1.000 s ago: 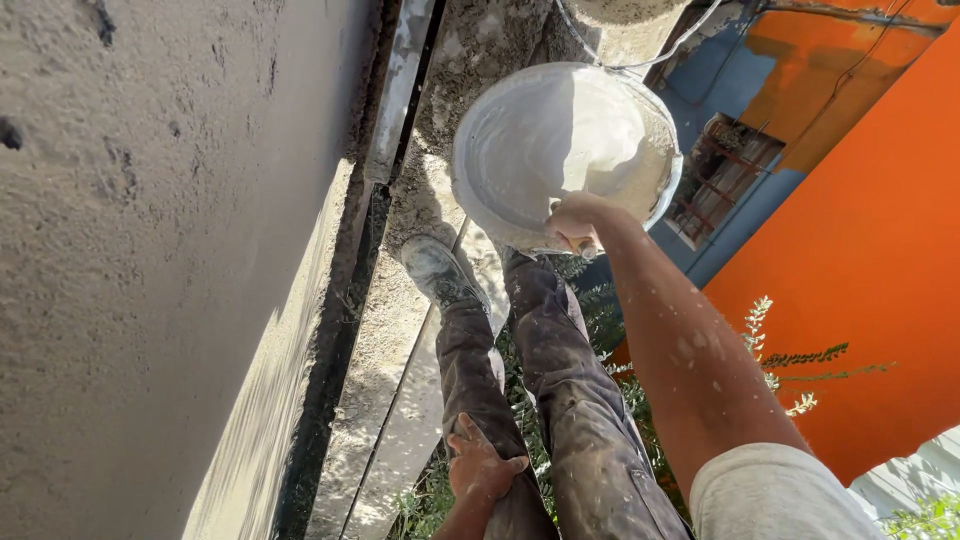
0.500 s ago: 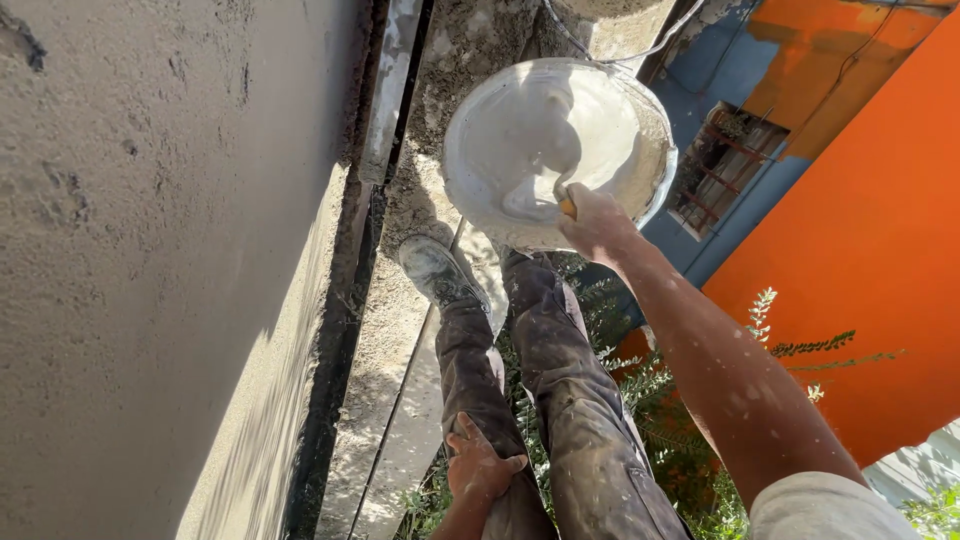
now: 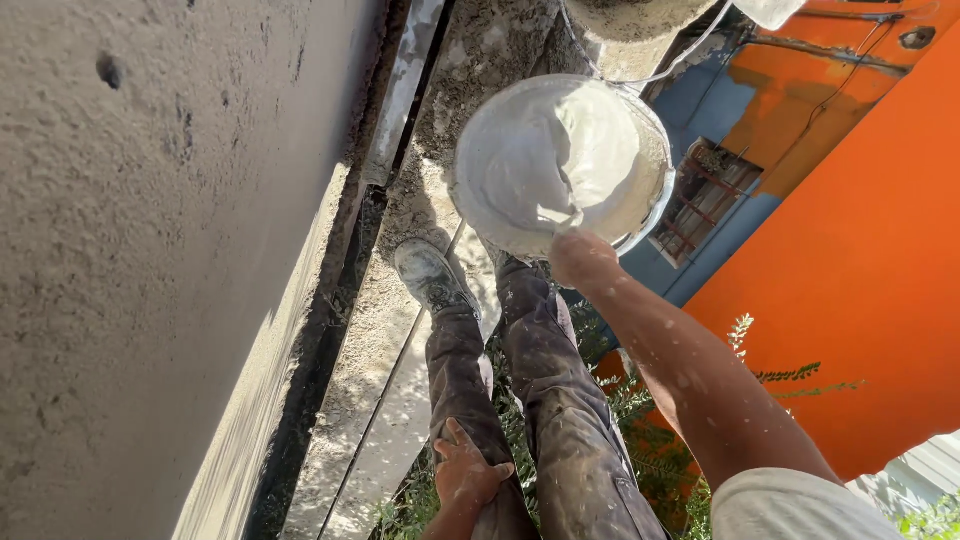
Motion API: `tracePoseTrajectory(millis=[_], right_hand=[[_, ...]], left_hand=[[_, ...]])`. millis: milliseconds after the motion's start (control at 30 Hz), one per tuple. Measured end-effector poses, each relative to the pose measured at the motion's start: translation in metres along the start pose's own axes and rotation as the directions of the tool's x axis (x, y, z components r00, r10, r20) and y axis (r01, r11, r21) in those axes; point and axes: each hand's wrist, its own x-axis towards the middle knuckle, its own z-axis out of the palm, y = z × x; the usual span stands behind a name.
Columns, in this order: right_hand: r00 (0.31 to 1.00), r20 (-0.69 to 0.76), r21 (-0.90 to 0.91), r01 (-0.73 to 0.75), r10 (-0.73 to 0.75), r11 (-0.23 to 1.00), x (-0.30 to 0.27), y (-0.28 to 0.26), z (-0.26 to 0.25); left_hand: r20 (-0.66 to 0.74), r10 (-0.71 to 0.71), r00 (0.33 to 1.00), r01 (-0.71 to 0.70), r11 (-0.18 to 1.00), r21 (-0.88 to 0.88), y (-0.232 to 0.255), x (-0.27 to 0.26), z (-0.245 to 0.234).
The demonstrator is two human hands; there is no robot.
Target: The person mixes a white powdery substance in a bucket using a trowel. They then pour water from a bottle into the bucket and continue mixing the contents to form a paste.
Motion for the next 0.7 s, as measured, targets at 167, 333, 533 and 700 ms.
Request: tracePoseTrajectory(millis=[167, 333, 533, 700], right_hand=[[0.9, -0.316, 0.026, 0.324, -0.3, 0.946, 0.015, 0.038, -0.005], [0.999, 0.033, -0.008, -0.008, 0.009, 1.0, -0.002, -0.008, -0.008], [0.981, -0.104, 0.183, 0.181, -0.164, 0.966, 0.012, 0.024, -0.006], [0.994, 0.079, -0.09, 0.076, -0.069, 0.993, 0.013, 0.018, 0.002]], left_hand=[[-0.014, 0.009, 1.0, -0.009, 1.0, 0.027, -0.005, 0.008, 0.006], [-0.014, -0.016, 1.0, 0.016, 1.0, 0.02, 0.001, 0.003, 0.002], [0.013, -0.018, 1.0, 0.018, 1.0, 0.009, -0.004, 0.003, -0.001], [0.016, -0.008, 1.0, 0.008, 1.0, 0.021, -0.003, 0.005, -0.002]])
